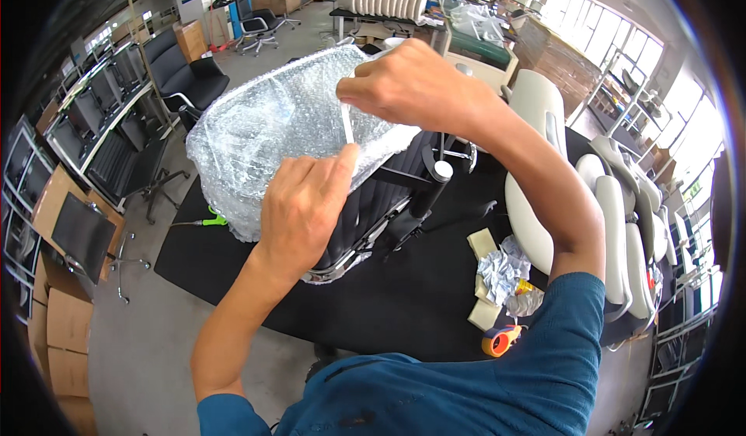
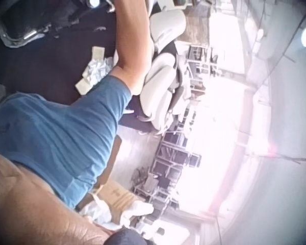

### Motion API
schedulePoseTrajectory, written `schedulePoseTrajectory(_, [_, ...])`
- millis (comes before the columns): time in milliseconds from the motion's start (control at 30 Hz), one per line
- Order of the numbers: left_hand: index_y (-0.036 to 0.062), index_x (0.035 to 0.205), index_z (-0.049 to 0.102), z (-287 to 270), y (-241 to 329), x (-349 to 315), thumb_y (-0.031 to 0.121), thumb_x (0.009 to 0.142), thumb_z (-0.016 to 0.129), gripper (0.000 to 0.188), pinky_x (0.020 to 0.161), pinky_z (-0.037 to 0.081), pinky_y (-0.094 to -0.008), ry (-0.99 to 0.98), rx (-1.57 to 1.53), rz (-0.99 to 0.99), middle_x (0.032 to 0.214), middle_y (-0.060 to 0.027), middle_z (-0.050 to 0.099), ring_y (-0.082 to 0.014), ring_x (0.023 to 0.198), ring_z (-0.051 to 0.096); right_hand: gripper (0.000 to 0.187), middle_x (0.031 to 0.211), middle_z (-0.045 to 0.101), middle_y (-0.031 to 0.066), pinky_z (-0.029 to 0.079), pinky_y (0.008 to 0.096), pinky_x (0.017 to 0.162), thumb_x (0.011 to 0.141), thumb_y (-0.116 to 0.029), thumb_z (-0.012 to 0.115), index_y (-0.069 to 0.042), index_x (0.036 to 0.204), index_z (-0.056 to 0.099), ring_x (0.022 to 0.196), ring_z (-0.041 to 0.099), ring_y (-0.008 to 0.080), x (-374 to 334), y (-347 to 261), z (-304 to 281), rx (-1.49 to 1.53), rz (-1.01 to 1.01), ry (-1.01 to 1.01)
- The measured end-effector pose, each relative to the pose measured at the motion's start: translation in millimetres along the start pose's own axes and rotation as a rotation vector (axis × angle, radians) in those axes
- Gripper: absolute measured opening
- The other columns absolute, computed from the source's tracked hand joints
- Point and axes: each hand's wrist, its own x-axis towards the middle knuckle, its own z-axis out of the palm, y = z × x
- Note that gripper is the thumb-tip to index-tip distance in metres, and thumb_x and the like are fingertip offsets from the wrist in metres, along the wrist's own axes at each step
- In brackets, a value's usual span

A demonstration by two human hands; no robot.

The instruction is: The person wraps a chair back in bubble wrap and secures it with tape.

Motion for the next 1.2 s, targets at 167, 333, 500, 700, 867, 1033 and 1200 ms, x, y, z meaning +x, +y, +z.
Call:
schedulePoseTrajectory(167, [0.0015,0.123,0.073,5.7,-2.4,-1.8,0.001,0.082,0.082,0.042,0.076,0.052,-0.0432,0.01,0.002,0.051,0.096,-0.0088,0.074,-0.0282,0.084,0.066,0.018,0.067,0.067,0.0114,0.055,0.0471,0.059,0.092,-0.022,0.072,-0.009,0.08,0.07,0.065,0.07,0.0333,22.2,7.7,56.0,0.022,0.142,-0.049])
schedulePoseTrajectory(333, [0.001,0.118,0.075,-2.9,6.4,8.9,0.007,0.082,0.084,0.038,0.078,0.052,-0.044,-0.057,-0.014,-0.001,0.096,-0.0093,0.072,-0.0296,0.086,0.065,0.02,0.083,0.078,0.0125,0.059,0.0344,0.068,0.101,-0.021,0.071,-0.005,0.107,0.082,0.072,0.076,0.0195,29.5,45.8,27.2,0.732,0.627,0.593])
schedulePoseTrajectory(500, [0.0009,0.116,0.074,-11.9,2.3,28.2,0.023,0.083,0.087,0.041,0.084,0.052,-0.0463,-0.301,-0.027,-0.119,0.099,-0.0136,0.064,-0.0352,0.095,0.063,0.022,0.091,0.078,0.0023,0.051,0.0227,0.06,0.106,-0.02,0.069,-0.001,0.109,0.08,0.07,0.067,0.0051,3.3,-27.7,-19.4,0.989,0.438,0.587])
schedulePoseTrajectory(700, [0.002,0.104,0.08,-11.7,-10.8,46.6,0.045,0.075,0.088,0.053,0.086,0.054,-0.0471,-0.495,0.063,-0.163,0.095,-0.0138,0.068,-0.0339,0.097,0.069,0.011,0.088,0.079,0.0058,0.057,0.0318,0.058,0.101,-0.011,0.075,-0.005,0.108,0.08,0.066,0.074,0.0191,-70.6,-120.7,-34.4,1.304,0.095,0.338])
schedulePoseTrajectory(867, [0.0015,0.123,0.076,-14.6,-22.0,78.6,0.056,0.084,0.082,0.067,0.086,0.053,-0.0451,-0.809,0.001,-0.322,0.101,-0.0173,0.071,-0.0351,0.098,0.069,0.011,0.09,0.08,0.008,0.057,0.0315,0.058,0.1,-0.009,0.076,-0.003,0.108,0.079,0.069,0.077,0.0186,-113.9,-185.4,-13.6,1.569,0.23,0.207])
schedulePoseTrajectory(1033, [0.0008,0.134,0.072,-47.5,-63.0,51.3,0.034,0.099,0.074,0.048,0.084,0.053,-0.0389,-0.329,-0.012,-0.119,0.102,-0.0144,0.068,-0.0292,0.093,0.066,0.015,0.083,0.074,0.0073,0.047,0.0222,0.049,0.108,-0.014,0.066,-0.002,0.11,0.075,0.055,0.06,0.0085,-183.1,-220.4,-0.9,1.599,1.319,0.581])
schedulePoseTrajectory(1200, [-0.0037,0.122,0.075,-83.8,-98.5,-16.1,0.024,0.09,0.082,0.043,0.085,0.054,-0.0396,0.053,-0.164,0.01,0.102,-0.0159,0.068,-0.0322,0.091,0.066,0.016,0.088,0.072,0.0079,0.036,0.0201,0.043,0.112,-0.017,0.061,-0.005,0.117,0.068,0.048,0.049,0.0056,-239.9,-268.5,4.6,1.256,1.715,1.402])
